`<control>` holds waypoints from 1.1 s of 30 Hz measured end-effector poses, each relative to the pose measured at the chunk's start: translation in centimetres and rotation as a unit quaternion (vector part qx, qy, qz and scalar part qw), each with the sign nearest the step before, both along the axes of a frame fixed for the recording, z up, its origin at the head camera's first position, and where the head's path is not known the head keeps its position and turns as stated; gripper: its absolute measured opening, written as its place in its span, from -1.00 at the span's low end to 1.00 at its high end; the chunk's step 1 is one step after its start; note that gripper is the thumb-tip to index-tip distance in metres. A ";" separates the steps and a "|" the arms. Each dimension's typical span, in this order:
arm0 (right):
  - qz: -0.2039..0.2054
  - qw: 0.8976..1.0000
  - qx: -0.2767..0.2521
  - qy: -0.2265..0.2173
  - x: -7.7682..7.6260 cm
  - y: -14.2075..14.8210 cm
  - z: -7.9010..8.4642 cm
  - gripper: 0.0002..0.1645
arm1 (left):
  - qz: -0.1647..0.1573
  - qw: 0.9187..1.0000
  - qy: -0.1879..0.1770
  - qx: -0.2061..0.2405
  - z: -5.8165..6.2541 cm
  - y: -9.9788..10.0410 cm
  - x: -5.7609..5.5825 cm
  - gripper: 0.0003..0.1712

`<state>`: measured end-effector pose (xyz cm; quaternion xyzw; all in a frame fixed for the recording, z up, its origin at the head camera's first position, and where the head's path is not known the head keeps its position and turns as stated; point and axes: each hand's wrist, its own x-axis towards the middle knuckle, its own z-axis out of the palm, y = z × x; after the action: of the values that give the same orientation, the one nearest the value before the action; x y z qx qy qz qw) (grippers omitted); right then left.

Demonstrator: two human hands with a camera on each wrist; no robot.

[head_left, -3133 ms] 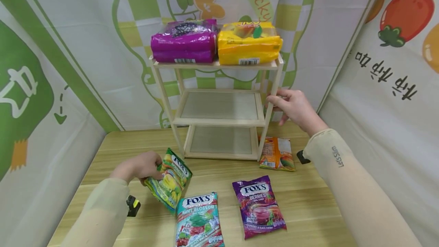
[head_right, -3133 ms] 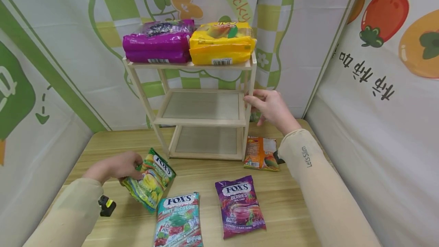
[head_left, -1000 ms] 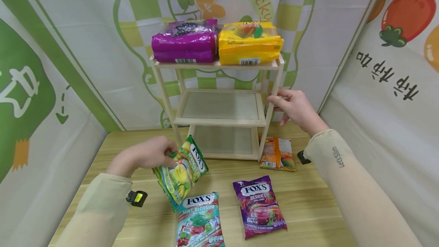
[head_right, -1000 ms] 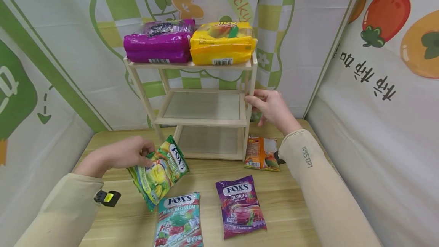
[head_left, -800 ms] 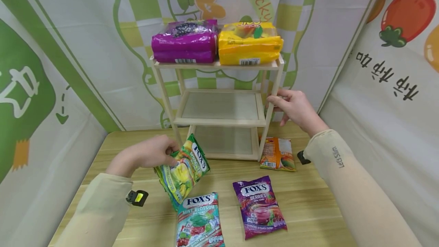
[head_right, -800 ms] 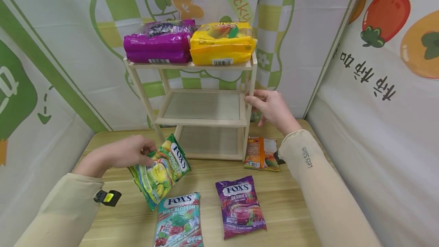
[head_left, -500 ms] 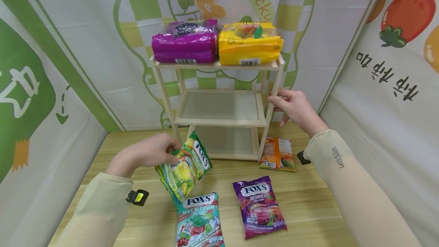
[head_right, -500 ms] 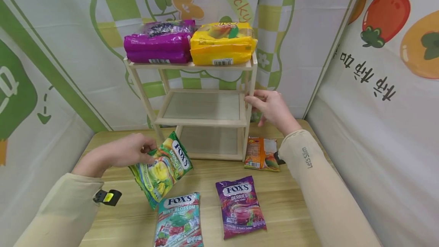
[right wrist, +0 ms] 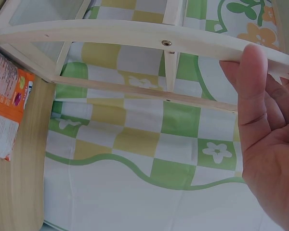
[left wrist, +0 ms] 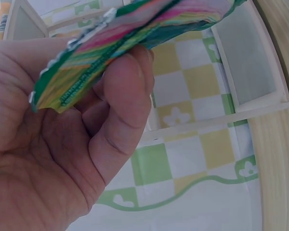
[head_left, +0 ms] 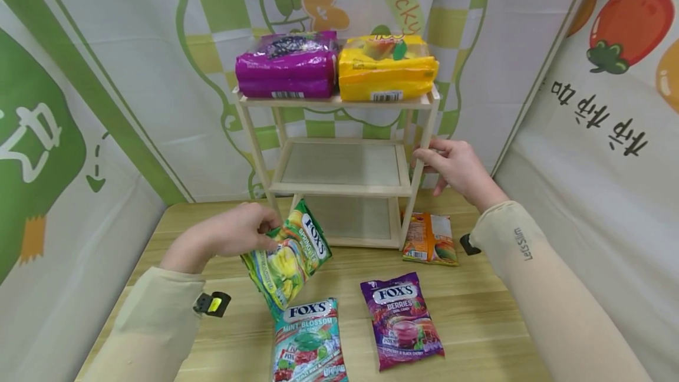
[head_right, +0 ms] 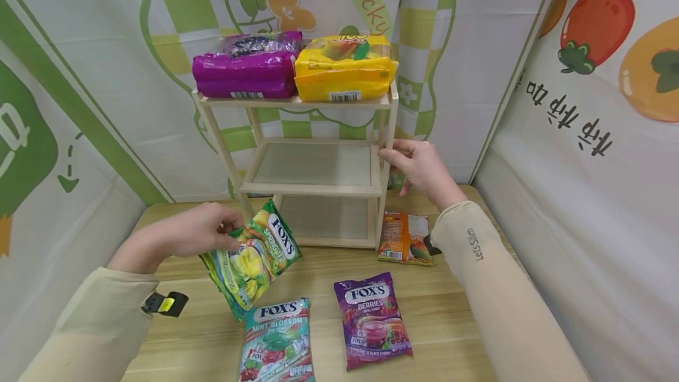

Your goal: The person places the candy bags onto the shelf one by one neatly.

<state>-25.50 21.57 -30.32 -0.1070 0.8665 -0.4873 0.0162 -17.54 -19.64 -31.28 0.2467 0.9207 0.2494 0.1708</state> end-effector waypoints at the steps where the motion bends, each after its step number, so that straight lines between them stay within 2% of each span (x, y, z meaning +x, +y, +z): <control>1: 0.000 1.000 0.000 0.000 0.0 0.0 0.0 -0.35 | 0.000 1.000 0.000 0.000 0.0 0.0 0.0 -0.89; 17: 0.000 1.000 0.006 -0.003 0.0 0.0 -0.1 -0.32 | 0.011 1.000 0.006 0.007 1.0 0.6 0.3 -0.94; 33: -0.001 1.000 0.011 0.004 -0.2 0.0 -0.2 -0.30 | 0.012 0.999 0.030 0.018 1.7 0.8 0.3 -0.94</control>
<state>-25.72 21.59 -30.56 -0.1077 0.8720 -0.4773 0.0136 -17.27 -18.84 -29.63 0.2459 0.9236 0.2608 0.1359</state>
